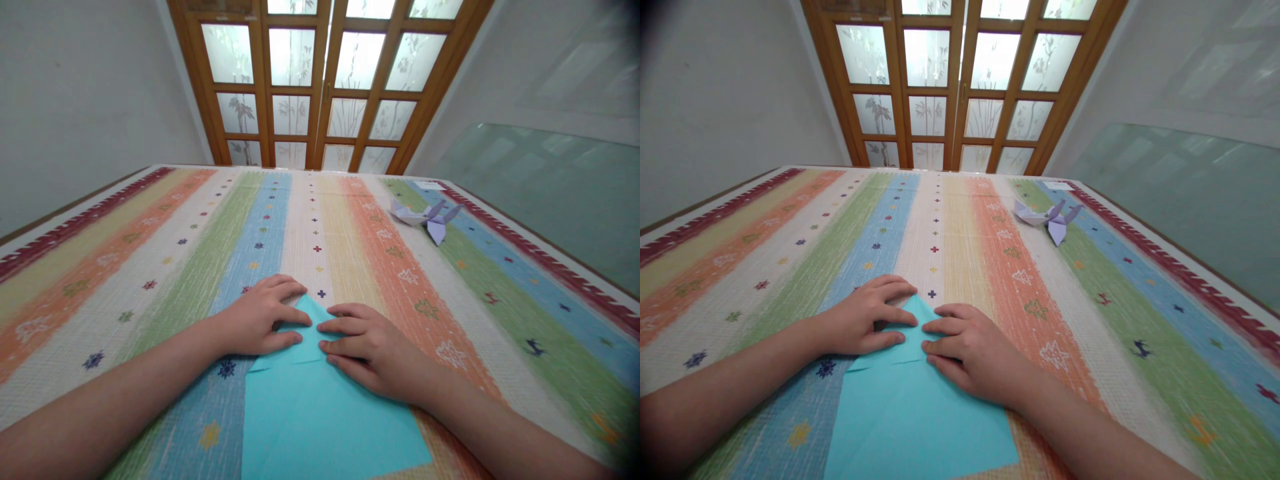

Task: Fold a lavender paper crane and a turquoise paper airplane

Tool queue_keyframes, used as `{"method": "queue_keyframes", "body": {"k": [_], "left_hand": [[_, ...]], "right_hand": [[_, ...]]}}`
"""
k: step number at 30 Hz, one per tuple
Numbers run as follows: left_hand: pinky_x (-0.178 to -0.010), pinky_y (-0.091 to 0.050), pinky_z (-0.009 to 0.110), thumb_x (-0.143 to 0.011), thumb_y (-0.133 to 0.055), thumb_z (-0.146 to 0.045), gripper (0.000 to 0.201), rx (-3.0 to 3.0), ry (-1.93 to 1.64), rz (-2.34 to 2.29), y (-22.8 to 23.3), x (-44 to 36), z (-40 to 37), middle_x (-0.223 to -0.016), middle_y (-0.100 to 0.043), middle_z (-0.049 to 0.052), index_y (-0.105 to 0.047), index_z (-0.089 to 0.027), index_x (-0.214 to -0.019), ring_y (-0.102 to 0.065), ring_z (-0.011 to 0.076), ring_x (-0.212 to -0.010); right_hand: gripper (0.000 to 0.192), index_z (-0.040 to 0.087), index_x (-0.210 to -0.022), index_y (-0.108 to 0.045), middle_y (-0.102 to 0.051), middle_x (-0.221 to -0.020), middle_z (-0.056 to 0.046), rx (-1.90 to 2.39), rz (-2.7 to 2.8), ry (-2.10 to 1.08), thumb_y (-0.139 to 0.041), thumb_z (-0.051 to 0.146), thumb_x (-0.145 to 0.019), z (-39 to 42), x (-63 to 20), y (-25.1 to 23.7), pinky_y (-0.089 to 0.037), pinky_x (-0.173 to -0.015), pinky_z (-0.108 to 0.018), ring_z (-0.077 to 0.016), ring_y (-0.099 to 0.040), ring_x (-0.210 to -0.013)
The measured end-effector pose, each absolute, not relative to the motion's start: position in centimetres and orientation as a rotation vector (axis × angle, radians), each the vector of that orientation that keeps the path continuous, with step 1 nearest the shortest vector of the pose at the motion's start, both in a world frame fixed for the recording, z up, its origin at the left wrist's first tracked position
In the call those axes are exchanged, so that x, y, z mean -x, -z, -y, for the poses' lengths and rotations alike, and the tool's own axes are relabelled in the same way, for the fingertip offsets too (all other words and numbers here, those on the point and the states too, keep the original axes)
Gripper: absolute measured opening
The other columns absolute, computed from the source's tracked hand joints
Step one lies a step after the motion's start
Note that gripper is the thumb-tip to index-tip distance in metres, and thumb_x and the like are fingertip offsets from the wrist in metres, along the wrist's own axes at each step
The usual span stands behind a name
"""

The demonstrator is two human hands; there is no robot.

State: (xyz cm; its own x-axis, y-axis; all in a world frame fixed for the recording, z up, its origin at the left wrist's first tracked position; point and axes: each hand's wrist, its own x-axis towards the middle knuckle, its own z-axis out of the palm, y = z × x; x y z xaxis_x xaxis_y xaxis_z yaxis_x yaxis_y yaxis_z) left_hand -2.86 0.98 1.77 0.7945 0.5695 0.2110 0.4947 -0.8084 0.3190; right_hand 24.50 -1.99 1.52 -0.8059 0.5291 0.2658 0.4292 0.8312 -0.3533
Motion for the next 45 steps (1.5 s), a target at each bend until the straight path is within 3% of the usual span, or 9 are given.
{"method": "queue_keyframes", "body": {"k": [8, 15, 23, 36, 45], "left_hand": [[-0.11, -0.035, 0.056, -0.089, -0.066, -0.043, 0.032, -2.737, -0.379, -0.849, -1.5, 3.2, -1.0, -0.148, -0.05, 0.007, -0.071, -0.038, -0.12, -0.044, 0.0338, -0.136], [-0.112, -0.035, 0.054, -0.091, -0.063, -0.042, 0.032, -2.741, -0.352, -0.785, -1.7, 3.1, -1.1, -0.143, -0.056, 0.006, -0.07, -0.034, -0.121, -0.043, 0.0326, -0.138], [-0.114, -0.033, 0.055, -0.091, -0.06, -0.032, 0.036, -2.737, -0.329, -0.735, -2.0, 3.0, -1.0, -0.148, -0.052, 0.008, -0.065, -0.027, -0.126, -0.037, 0.0349, -0.143], [-0.111, -0.037, 0.053, -0.09, -0.061, -0.03, 0.035, -2.721, -0.398, -0.707, -2.1, 2.9, -1.0, -0.14, -0.058, 0.009, -0.068, -0.028, -0.124, -0.05, 0.0329, -0.13], [-0.112, -0.036, 0.051, -0.088, -0.061, -0.03, 0.035, -2.737, -0.414, -0.694, -2.1, 2.9, -1.1, -0.14, -0.059, 0.007, -0.068, -0.028, -0.122, -0.049, 0.032, -0.13]], "right_hand": [[0.023, 0.025, -0.11, -0.076, -0.073, -0.12, -0.003, 0.715, 2.663, -0.406, -0.057, 0.03, -0.098, 2.0, -24.6, -1.7, -0.045, -0.107, -0.046, -0.0249, -0.06, -0.119], [0.023, 0.025, -0.111, -0.076, -0.073, -0.12, -0.003, 0.698, 2.665, -0.413, -0.057, 0.029, -0.097, 1.9, -24.6, -1.7, -0.045, -0.106, -0.047, -0.0253, -0.06, -0.12], [0.023, 0.024, -0.109, -0.076, -0.073, -0.119, -0.004, 0.685, 2.662, -0.403, -0.057, 0.029, -0.097, 2.0, -24.6, -1.8, -0.046, -0.105, -0.047, -0.0264, -0.059, -0.121], [0.022, 0.025, -0.11, -0.076, -0.073, -0.118, -0.005, 0.705, 2.653, -0.432, -0.059, 0.027, -0.096, 2.0, -24.6, -2.0, -0.046, -0.105, -0.048, -0.0254, -0.06, -0.121], [0.019, 0.026, -0.106, -0.076, -0.066, -0.13, -0.01, 0.951, 2.502, -0.599, -0.061, 0.026, -0.094, 2.4, -24.5, -3.6, -0.049, -0.1, -0.044, -0.0249, -0.061, -0.12]]}}
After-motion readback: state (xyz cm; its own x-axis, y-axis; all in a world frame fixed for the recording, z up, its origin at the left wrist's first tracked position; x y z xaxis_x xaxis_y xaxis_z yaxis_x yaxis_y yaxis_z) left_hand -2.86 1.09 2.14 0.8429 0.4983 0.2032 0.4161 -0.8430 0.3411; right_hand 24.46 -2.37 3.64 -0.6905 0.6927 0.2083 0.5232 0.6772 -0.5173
